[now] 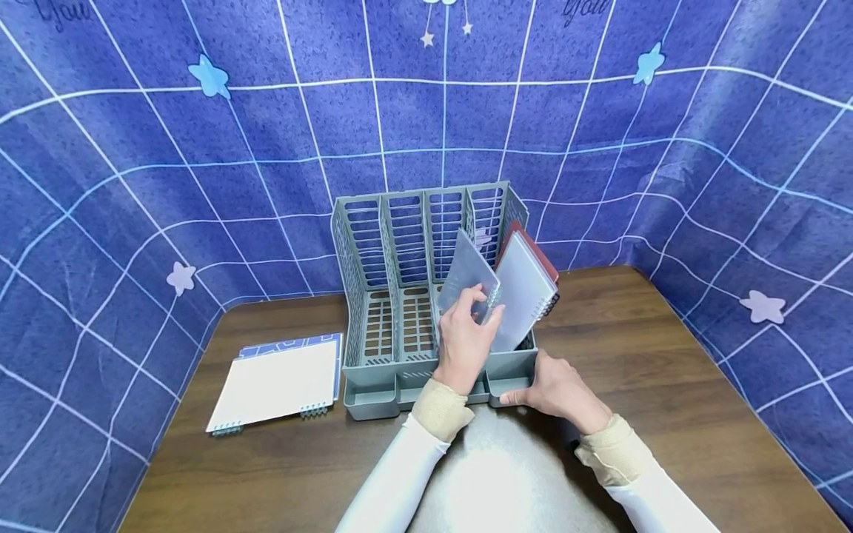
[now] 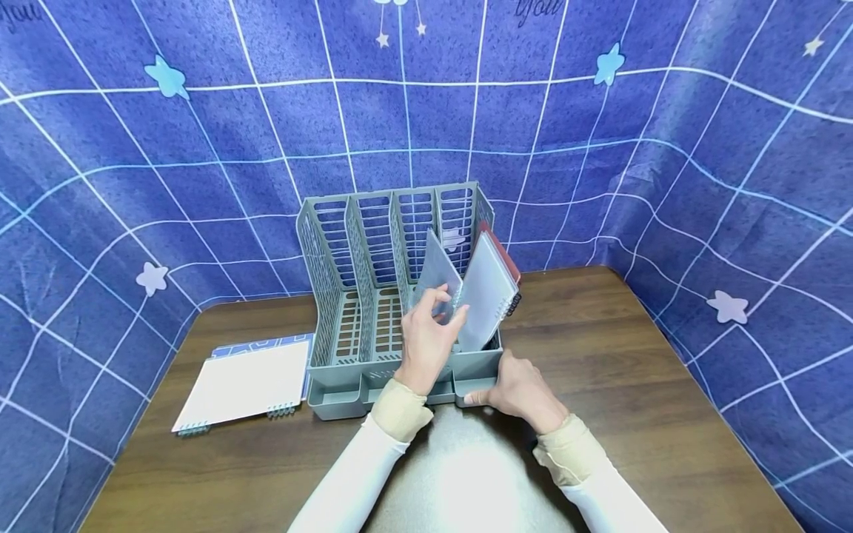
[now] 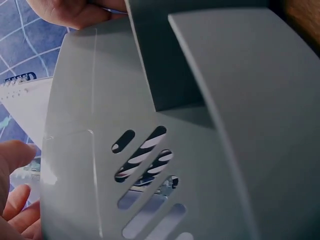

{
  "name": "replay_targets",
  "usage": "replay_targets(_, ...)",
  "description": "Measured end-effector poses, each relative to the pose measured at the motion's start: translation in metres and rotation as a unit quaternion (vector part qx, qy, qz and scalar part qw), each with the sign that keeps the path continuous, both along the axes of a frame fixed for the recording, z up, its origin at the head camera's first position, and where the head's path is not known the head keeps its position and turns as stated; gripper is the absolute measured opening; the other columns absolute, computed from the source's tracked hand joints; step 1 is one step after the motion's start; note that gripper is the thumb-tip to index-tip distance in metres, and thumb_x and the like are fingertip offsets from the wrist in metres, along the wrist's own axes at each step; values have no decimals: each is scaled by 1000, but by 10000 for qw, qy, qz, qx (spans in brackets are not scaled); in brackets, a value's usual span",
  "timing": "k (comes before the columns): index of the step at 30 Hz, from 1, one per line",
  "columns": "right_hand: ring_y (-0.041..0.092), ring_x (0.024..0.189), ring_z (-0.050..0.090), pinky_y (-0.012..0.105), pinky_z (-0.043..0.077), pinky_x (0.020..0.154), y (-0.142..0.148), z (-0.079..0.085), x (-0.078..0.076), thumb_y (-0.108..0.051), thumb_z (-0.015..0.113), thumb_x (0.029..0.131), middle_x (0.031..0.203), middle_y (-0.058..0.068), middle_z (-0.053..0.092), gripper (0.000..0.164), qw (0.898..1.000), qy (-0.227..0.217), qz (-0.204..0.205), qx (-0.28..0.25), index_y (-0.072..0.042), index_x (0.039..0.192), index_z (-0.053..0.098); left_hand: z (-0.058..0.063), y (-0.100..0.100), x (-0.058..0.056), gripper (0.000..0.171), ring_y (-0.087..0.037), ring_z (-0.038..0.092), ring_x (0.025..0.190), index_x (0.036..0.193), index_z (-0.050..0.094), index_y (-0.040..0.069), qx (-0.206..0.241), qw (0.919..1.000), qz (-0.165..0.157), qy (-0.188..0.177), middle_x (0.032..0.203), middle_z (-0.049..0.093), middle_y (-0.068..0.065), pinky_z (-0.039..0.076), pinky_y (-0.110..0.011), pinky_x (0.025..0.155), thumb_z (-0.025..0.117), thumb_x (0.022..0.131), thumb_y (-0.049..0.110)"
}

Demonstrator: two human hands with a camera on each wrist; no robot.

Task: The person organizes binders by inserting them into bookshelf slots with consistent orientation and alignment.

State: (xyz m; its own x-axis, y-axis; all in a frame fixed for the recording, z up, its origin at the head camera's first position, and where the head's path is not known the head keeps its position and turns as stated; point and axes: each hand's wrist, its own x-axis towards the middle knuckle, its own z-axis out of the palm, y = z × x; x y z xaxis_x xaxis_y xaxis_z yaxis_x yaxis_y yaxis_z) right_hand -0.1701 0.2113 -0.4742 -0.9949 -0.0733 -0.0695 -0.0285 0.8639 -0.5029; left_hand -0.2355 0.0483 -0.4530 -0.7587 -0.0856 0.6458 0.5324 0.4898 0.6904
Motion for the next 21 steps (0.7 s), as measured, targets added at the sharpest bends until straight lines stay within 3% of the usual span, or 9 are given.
replay_targets(12, 28, 79, 61, 46, 52, 71, -1, 0, -1, -72, 81, 54, 86, 13, 63, 103, 10000, -74, 13, 28, 6, 115, 52, -1, -6, 2, 22, -14, 66, 96, 99, 63, 14, -193, 9996, 132, -142, 124, 67, 4, 56, -29, 75, 74, 86, 29)
replay_targets(21, 27, 78, 61, 46, 51, 71, -1, 2, 0, -71, 81, 55, 85, 12, 63, 102, 9999, -125, -1, 44, 6, 115, 52, 17, -22, 11, 30, -14, 64, 106, 103, 65, 11, -108, 9994, -314, 2, 125, 67, -4, 56, -36, 82, 74, 86, 33)
